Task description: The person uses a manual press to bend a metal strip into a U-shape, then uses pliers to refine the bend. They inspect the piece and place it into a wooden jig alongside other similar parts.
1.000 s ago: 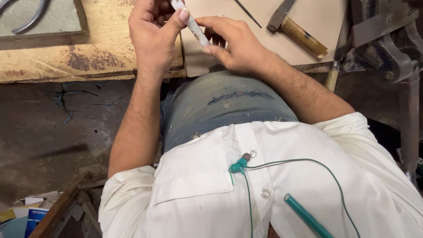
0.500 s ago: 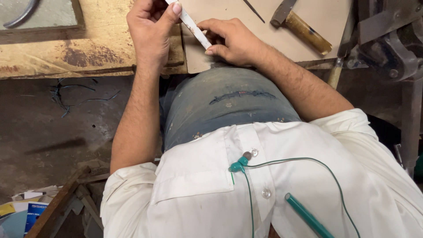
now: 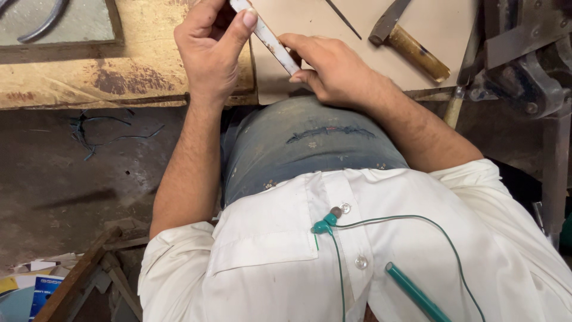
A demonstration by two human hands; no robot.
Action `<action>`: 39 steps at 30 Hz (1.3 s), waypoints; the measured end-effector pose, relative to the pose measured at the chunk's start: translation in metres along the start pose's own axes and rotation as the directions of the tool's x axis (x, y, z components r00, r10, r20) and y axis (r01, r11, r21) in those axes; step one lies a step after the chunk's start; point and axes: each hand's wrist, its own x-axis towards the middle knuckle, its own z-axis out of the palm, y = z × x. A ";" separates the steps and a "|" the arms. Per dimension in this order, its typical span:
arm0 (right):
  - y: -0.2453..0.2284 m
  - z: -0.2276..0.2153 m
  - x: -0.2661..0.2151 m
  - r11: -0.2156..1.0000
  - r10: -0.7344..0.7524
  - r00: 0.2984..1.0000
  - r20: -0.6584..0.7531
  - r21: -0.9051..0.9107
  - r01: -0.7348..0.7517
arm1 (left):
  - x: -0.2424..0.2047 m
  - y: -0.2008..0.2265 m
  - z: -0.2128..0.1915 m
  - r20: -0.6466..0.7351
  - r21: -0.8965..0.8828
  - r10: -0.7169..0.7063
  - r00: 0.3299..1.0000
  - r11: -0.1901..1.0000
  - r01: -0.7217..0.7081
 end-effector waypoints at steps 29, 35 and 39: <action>-0.039 -0.020 -0.008 0.996 -0.049 0.997 -0.060 -0.071 0.044 | -0.002 0.021 0.019 0.048 -0.098 0.019 0.999 0.995 -0.015; -0.046 -0.021 -0.009 0.991 -0.036 0.996 -0.075 -0.128 0.026 | -0.003 0.022 0.020 0.050 -0.120 0.008 0.999 0.993 -0.002; -0.046 -0.021 -0.010 0.990 -0.045 0.995 -0.090 -0.139 0.032 | -0.004 0.015 0.018 0.045 -0.146 0.000 0.999 0.989 0.007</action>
